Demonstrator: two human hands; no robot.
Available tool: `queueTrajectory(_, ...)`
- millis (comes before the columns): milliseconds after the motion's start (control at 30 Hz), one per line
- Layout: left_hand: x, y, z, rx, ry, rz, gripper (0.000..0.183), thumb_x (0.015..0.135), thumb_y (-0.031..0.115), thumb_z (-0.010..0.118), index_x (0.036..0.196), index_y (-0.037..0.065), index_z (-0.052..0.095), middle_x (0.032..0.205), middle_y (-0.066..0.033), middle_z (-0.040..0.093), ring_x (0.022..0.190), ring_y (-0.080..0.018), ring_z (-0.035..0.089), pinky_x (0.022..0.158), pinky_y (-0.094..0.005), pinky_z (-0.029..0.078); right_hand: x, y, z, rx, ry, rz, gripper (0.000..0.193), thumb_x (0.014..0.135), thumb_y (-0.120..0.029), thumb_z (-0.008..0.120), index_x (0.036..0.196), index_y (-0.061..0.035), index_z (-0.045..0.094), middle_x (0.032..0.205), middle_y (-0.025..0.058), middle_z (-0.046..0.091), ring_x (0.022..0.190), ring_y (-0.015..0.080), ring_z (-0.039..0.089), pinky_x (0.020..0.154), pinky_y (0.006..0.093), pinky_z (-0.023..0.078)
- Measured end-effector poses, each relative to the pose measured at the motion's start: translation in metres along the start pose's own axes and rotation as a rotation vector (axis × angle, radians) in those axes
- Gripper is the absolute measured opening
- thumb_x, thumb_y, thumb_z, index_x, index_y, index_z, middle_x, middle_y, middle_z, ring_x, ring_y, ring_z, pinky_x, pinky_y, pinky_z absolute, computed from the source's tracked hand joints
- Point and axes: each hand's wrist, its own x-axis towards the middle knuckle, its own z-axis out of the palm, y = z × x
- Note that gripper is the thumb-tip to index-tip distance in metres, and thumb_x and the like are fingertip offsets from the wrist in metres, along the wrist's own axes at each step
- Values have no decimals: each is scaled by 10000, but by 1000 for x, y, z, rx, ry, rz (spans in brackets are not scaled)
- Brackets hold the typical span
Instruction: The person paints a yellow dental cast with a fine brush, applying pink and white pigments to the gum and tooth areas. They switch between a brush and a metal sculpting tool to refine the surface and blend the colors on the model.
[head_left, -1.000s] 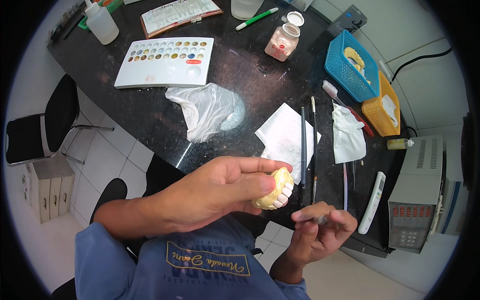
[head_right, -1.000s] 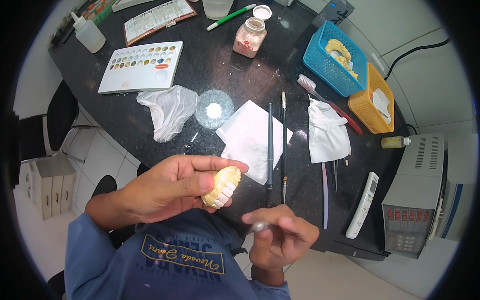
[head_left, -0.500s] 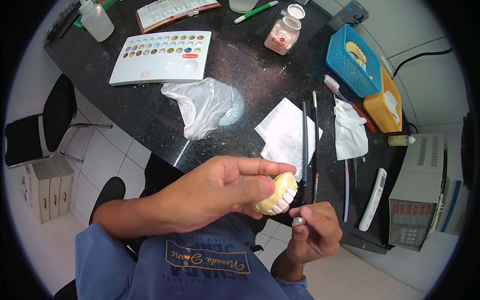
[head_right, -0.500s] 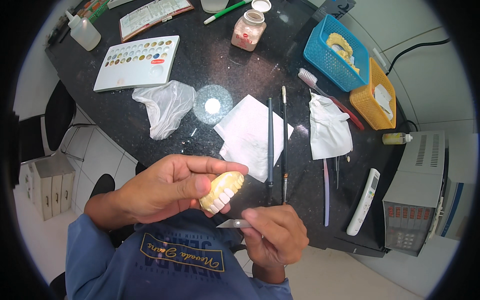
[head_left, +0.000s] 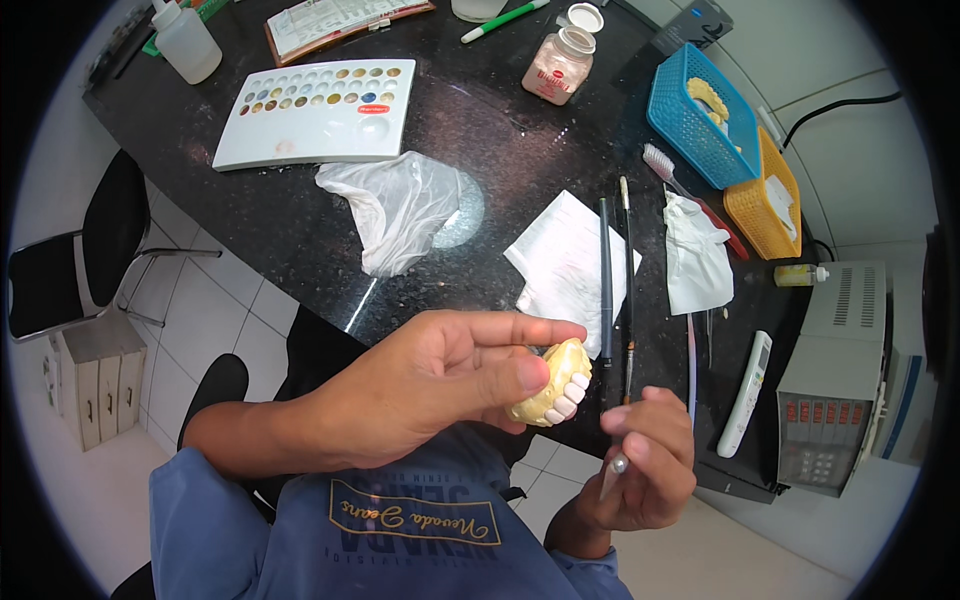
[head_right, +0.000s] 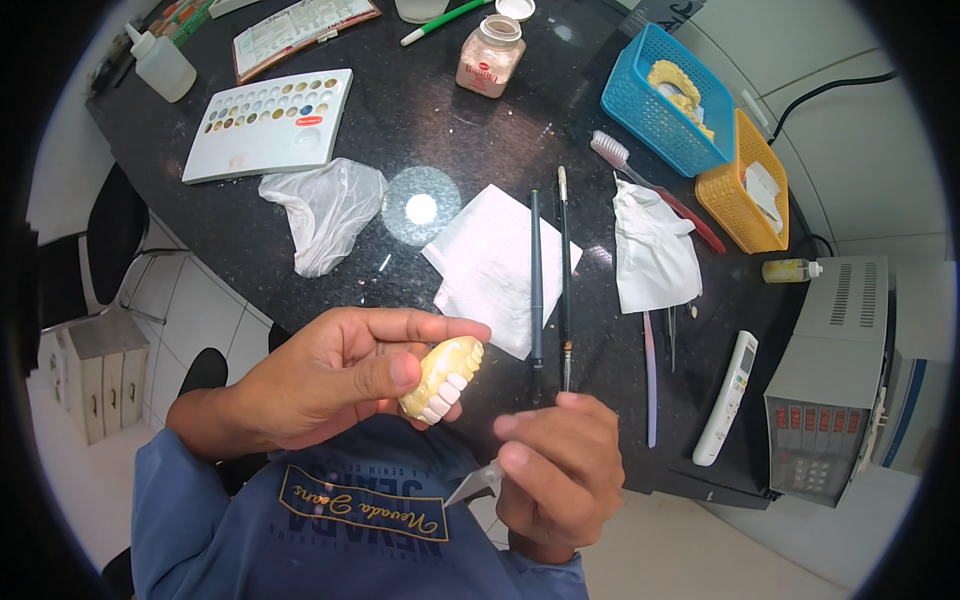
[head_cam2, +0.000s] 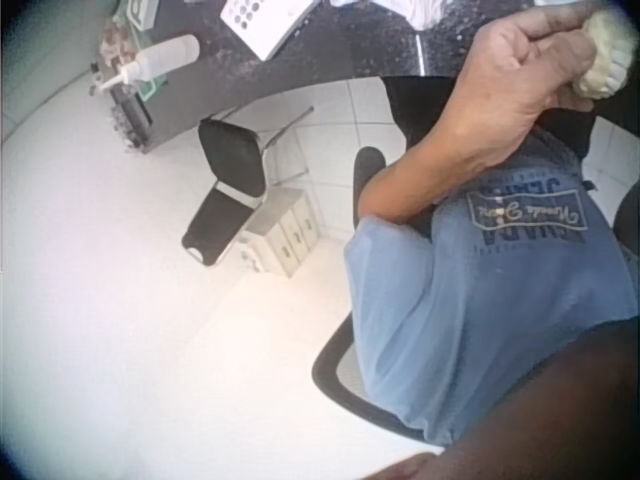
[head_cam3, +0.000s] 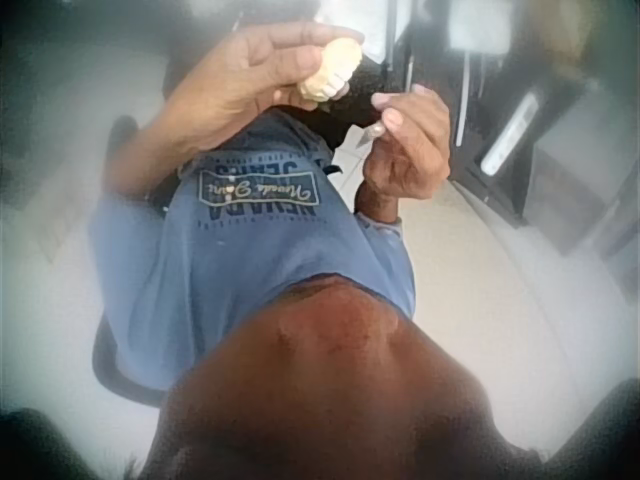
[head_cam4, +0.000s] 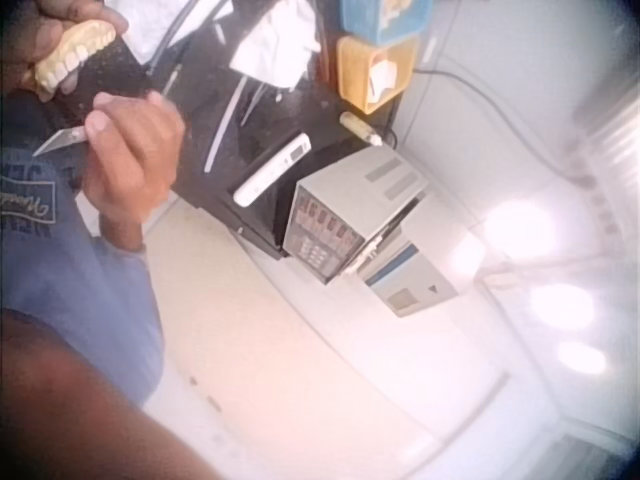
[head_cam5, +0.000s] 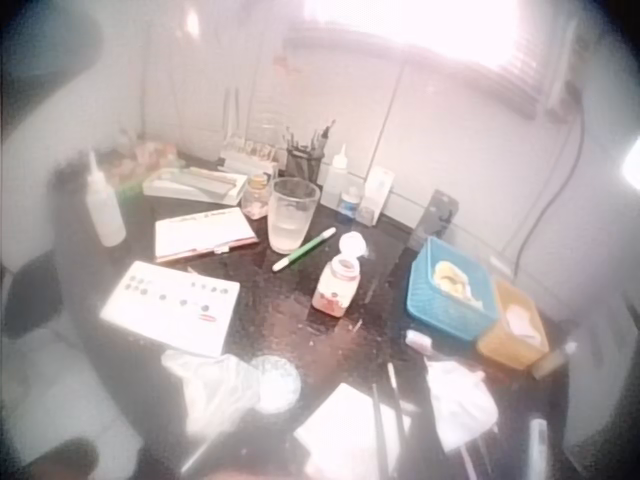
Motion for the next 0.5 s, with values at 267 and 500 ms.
queueTrajectory(267, 1, -3, -4, 20, -18, 8, 542, 961, 257, 539, 1365, -66, 377, 1125, -96, 606, 993, -102, 603, 848, -239, 507, -1, -5, 6, 85, -75, 180, 203, 742, -8, 723, 935, -52, 679, 805, 95, 632, 663, 190, 599, 589, 286, 478)
queueTrajectory(500, 2, -5, -5, 36, -23, 14, 536, 966, 266, 526, 1365, -62, 381, 1158, -96, 590, 1013, -106, 596, 862, -255, 508, 2, -3, 10, 84, -96, 157, 218, 736, 27, 701, 942, -40, 679, 811, 111, 669, 682, 203, 634, 597, 299, 510)
